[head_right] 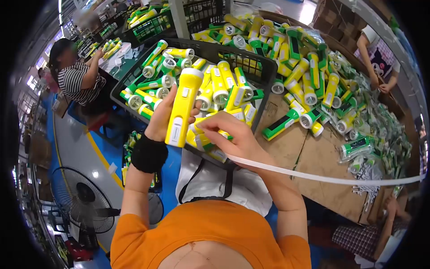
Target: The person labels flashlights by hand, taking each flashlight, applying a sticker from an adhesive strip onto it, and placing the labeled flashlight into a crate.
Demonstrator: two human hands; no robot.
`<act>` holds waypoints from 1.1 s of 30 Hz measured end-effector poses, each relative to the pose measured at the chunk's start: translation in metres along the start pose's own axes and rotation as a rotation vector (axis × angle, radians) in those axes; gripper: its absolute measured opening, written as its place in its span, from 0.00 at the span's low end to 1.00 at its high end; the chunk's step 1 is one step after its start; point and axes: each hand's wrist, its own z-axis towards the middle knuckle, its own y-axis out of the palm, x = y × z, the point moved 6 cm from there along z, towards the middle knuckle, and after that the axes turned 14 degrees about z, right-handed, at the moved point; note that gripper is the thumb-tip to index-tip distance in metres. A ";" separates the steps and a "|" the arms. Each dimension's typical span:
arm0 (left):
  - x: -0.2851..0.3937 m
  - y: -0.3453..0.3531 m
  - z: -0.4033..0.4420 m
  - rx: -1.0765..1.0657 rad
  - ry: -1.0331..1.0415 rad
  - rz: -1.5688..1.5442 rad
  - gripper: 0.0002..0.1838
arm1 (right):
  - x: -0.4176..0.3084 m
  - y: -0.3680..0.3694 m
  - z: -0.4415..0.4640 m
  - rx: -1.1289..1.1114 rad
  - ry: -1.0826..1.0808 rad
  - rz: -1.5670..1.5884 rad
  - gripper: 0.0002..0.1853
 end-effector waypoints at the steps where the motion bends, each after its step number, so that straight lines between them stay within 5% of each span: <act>1: -0.003 0.006 0.000 0.002 0.014 -0.029 0.28 | 0.007 -0.002 0.006 0.001 -0.001 0.003 0.09; 6: -0.017 0.004 0.002 0.092 0.028 0.013 0.20 | 0.053 -0.014 0.032 0.025 0.111 0.475 0.11; 11: -0.018 0.005 0.007 0.233 0.221 0.344 0.19 | 0.062 -0.026 0.046 -0.001 0.287 0.432 0.25; 18: -0.012 -0.009 0.021 0.464 0.432 0.850 0.27 | 0.080 -0.042 0.057 0.114 0.299 0.368 0.22; 24: -0.001 -0.008 0.023 0.436 0.438 0.722 0.29 | 0.095 -0.045 0.072 0.146 0.328 0.313 0.20; 33: 0.024 -0.011 0.025 0.598 0.498 1.048 0.25 | 0.091 -0.036 0.098 0.150 0.310 0.192 0.18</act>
